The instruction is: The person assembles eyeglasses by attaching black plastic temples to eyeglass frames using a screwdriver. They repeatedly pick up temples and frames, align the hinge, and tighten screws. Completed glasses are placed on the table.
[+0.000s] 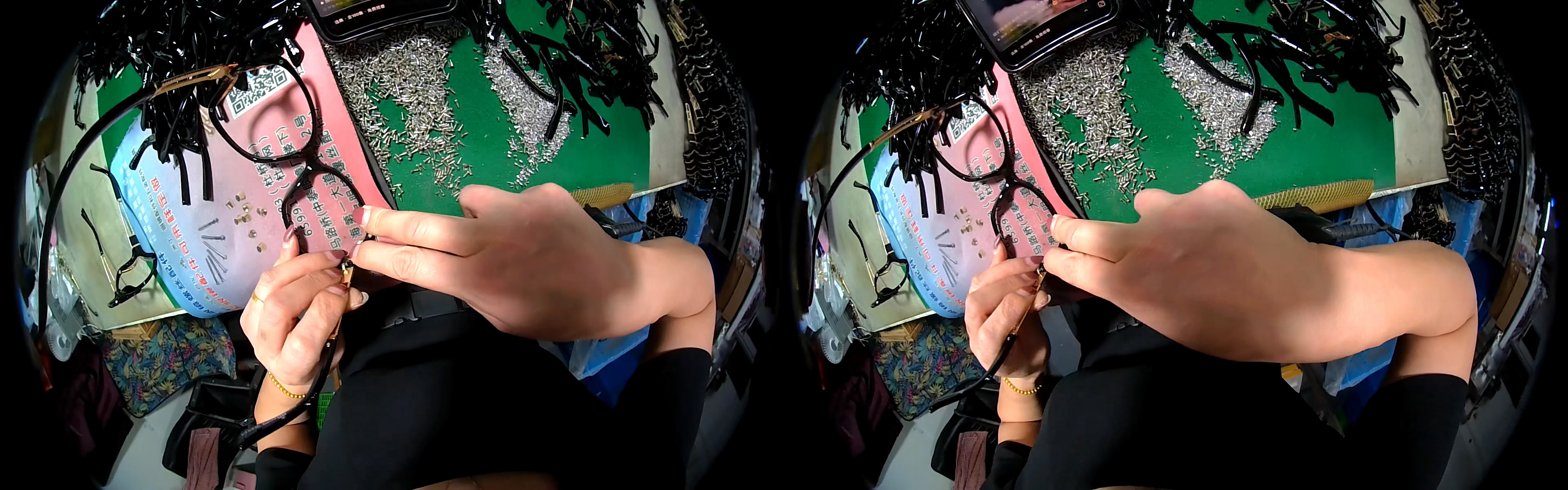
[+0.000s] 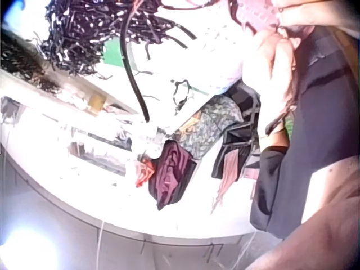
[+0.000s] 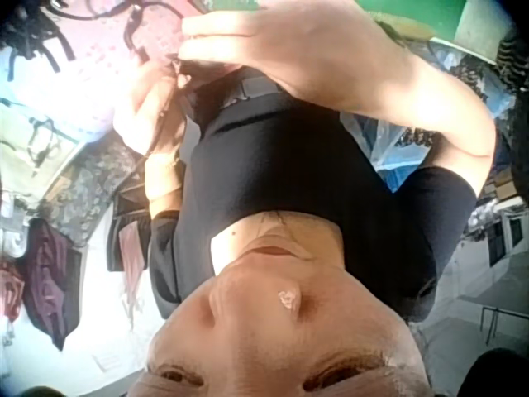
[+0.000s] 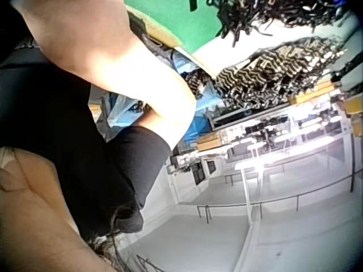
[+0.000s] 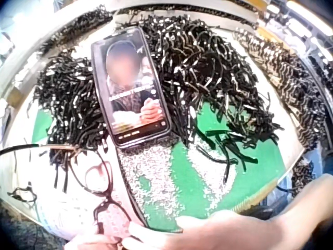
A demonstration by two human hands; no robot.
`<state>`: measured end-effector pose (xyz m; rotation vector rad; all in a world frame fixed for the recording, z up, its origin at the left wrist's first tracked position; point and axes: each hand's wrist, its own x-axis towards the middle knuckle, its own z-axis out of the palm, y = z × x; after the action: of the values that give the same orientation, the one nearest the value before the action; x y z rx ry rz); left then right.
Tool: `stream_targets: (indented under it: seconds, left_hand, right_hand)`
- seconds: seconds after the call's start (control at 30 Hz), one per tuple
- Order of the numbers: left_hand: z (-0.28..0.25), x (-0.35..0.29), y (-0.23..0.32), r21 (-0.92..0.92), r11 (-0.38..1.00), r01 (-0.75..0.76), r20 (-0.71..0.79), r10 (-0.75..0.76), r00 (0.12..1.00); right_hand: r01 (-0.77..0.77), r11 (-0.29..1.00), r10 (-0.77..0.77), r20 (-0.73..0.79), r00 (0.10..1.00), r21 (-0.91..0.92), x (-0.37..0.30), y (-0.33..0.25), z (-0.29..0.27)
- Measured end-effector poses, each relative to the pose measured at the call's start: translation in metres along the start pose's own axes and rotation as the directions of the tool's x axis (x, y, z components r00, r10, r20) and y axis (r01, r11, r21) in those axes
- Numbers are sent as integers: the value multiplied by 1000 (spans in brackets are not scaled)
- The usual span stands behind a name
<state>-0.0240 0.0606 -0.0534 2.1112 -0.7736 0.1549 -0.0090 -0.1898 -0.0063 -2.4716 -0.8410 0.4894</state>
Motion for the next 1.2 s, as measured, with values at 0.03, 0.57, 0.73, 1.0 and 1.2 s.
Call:
stream_targets:
  seconds: [0.03,0.57,0.73,1.0,1.2]
  left_hand:
    - [-1,1,1,-1,1000,2,7,-2,1000]
    - [1,11,-1,59,997,52,40,-55,998]
    - [-5,14,-7,-86,972,219,95,-211,973]
    - [-1,4,-13,24,999,-24,44,23,999]
    - [0,2,-9,-33,999,5,-28,-6,1000]
  right_hand:
    - [-1,1000,1,-9,1000,7,-1,0,1]
    - [0,999,-2,45,999,42,2,2,-7]
    - [-4,999,2,57,998,40,3,1,-7]
    - [17,996,-13,45,999,-85,2,-5,-5]
    - [84,945,-98,-28,995,-317,7,-4,0]
